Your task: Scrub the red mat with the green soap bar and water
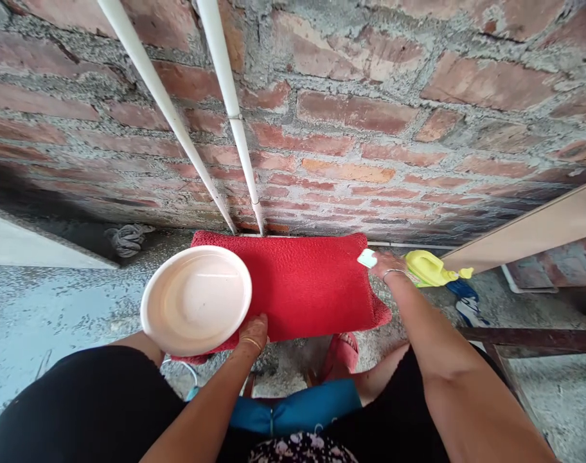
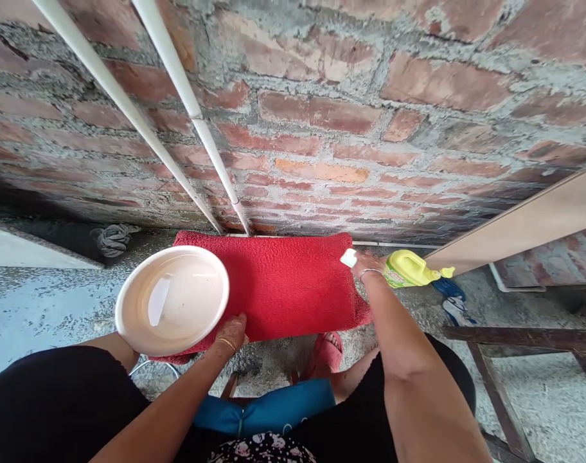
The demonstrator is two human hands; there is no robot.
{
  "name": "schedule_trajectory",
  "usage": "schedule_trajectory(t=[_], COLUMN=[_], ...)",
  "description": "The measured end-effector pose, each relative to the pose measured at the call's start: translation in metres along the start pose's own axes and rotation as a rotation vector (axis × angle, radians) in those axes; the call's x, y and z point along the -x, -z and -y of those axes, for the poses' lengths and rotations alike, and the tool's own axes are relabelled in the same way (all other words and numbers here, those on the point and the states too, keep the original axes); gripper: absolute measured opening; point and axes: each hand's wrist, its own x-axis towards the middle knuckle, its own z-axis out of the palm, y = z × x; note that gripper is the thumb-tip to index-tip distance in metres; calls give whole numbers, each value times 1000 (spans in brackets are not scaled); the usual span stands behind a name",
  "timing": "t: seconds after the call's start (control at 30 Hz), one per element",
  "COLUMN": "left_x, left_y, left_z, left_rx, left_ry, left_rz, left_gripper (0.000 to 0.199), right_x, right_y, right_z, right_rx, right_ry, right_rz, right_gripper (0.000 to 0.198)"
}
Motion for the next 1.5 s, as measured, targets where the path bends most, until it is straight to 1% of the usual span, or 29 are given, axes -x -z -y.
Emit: schedule_trajectory(t=[0.07,0.1,0.13,0.17,0.2,0.27,0.37,0.43,0.5,0.53,0.57,0.6,0.63,0.67,0.73,0.87,0.93,1.0,1.07,1.13,1.2,1.33,1.43,1.5], left_x=[-1,-1,-1,0,0,1,0,-1,-2,-2,-3,-3,-3,-3,-3,0,0,1,2,2,3,2,1,1], left_y=[-2,-3,-3,-3,-3,-3,-4,-5,-6,-7,-7,-7,-6,-6,-5,-2,0,1,3,3,3,0,-3,-5], left_z=[0,0,0,0,0,0,2,3,5,5,5,5,5,5,4,3,3,3,3,2,1,-1,-1,-1], left_rx=[6,9,13,17,23,33,42,41,36,33,29,27,26,25,27,27,24,18,13,10,8,-2,-20,-34], left_ry=[0,3,6,6,3,-1,-4,-14,-22,-23,-23,-25,-28,-30,-28,-19,-25,-24,-19,-13,-1,22,33,38], left_rz=[-15,-17,-19,-20,-19,-21,-25,-28,-28,-28,-26,-25,-23,-20,-12,-6,-6,-7,-5,-2,2,1,-15,-21], left_gripper=[39,40,40,41,41,42,42,43,44,44,44,44,44,44,44,41,40,39,39,39,38,39,41,41], right_x=[9,14,20,25,31,45,70,86,95,96,95,91,86,80,64,39,34,35,37,39,37,26,18,16], right_y=[0,0,1,2,3,4,4,3,1,0,-2,-4,-7,-10,-17,-31,-36,-37,-37,-37,-39,-49,-55,-56], right_z=[-17,-18,-12,0,17,67,156,208,243,250,251,244,230,210,158,41,-4,-34,-51,-56,-52,-33,-25,-31], right_rx=[29,19,-5,-34,-60,-106,-146,-148,-143,-141,-138,-132,-127,-123,-124,-109,-57,-3,5,-56,-154,-293,-350,-327], right_ry=[-68,-58,-16,49,126,308,573,689,752,771,782,779,763,729,616,309,177,83,17,-11,0,36,43,65], right_rz=[-28,-37,-38,-30,-24,-31,-65,-80,-68,-59,-52,-46,-41,-35,-19,36,68,69,56,38,17,1,38,100], right_gripper=[40,39,41,46,51,57,54,52,50,49,48,48,48,49,52,60,58,53,53,56,56,54,57,58])
